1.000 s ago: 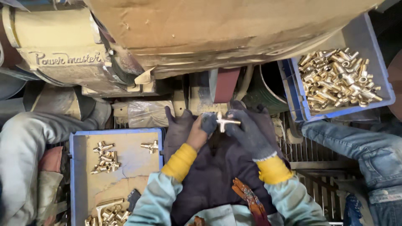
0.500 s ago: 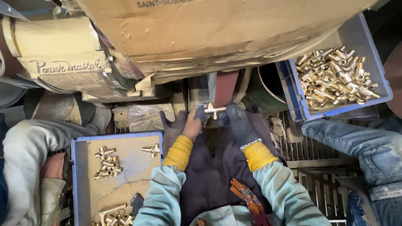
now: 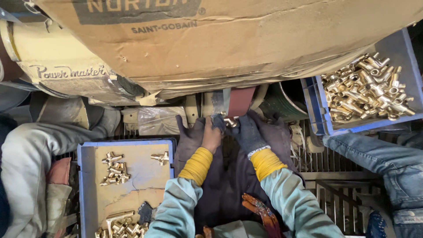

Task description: The person repeatedly picks up small brass-colored metal fittings from a blue bin and grinds them against a belt sander. They hold each piece with gloved hands, rotating it to smooth different surfaces, and then place the finished items into a second bin. The process is continuous and repetitive throughout the clip.

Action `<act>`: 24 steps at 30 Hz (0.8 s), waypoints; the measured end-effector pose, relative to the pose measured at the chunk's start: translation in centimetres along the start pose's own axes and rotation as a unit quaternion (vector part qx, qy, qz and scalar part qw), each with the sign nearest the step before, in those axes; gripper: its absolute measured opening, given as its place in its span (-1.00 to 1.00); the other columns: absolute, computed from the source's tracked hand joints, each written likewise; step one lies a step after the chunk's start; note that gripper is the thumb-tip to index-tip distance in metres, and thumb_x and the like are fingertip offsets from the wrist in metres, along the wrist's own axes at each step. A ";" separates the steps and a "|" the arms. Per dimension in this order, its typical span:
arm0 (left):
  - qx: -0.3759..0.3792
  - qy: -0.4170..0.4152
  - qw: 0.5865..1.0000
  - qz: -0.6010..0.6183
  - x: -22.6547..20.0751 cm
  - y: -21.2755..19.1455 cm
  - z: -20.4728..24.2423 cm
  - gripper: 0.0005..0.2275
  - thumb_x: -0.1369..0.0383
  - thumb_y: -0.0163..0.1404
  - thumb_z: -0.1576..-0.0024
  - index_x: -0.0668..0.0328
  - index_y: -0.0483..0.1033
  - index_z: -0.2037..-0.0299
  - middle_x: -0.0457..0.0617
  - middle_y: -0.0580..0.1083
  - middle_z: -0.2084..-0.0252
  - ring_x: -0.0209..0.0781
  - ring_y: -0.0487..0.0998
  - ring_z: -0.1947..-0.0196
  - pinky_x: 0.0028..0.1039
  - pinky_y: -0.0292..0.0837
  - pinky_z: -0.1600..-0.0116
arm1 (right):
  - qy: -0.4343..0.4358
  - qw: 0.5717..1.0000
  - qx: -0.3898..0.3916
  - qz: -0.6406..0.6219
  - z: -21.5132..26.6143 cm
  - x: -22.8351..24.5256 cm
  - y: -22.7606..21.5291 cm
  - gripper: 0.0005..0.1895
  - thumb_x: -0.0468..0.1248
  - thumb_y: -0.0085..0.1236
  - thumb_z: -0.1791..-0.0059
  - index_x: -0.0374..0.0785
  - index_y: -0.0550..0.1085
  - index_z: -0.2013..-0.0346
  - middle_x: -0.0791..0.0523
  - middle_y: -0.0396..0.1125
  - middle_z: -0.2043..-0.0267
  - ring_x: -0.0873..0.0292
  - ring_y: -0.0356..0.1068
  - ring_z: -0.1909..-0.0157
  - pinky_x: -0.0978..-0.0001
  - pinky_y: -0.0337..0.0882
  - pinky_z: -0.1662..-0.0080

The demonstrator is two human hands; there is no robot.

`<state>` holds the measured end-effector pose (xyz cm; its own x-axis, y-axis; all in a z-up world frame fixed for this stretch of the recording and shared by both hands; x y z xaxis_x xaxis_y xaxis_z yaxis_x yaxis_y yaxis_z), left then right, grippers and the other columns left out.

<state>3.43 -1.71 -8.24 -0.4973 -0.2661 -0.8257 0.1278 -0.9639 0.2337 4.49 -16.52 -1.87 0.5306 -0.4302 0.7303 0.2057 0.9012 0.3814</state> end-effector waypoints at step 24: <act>0.025 0.250 0.934 -0.255 -6.5 -1.2 2.2 -0.61 0.62 -0.13 -0.07 0.35 0.35 -0.15 0.17 0.50 0.04 -0.03 0.51 -0.02 -0.35 0.37 -0.18 | 0.032 0.991 0.027 -0.126 0.5 -0.7 -1.0 -0.80 -0.20 0.03 -0.09 -0.28 0.45 0.13 0.15 0.32 0.37 0.22 0.34 0.35 0.10 0.59 0.08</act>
<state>4.62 1.18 -2.07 -0.0189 0.2438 -0.9696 -0.0624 -0.9682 -0.2423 3.47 -17.10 -2.46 0.5187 -0.6361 0.5713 0.2953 0.7604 0.5785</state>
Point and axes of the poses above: each hand's wrist, its own z-axis away from the middle knuckle, its own y-axis out of the palm, x = y × z, the point moved 5 cm from there along -z, towards the middle knuckle
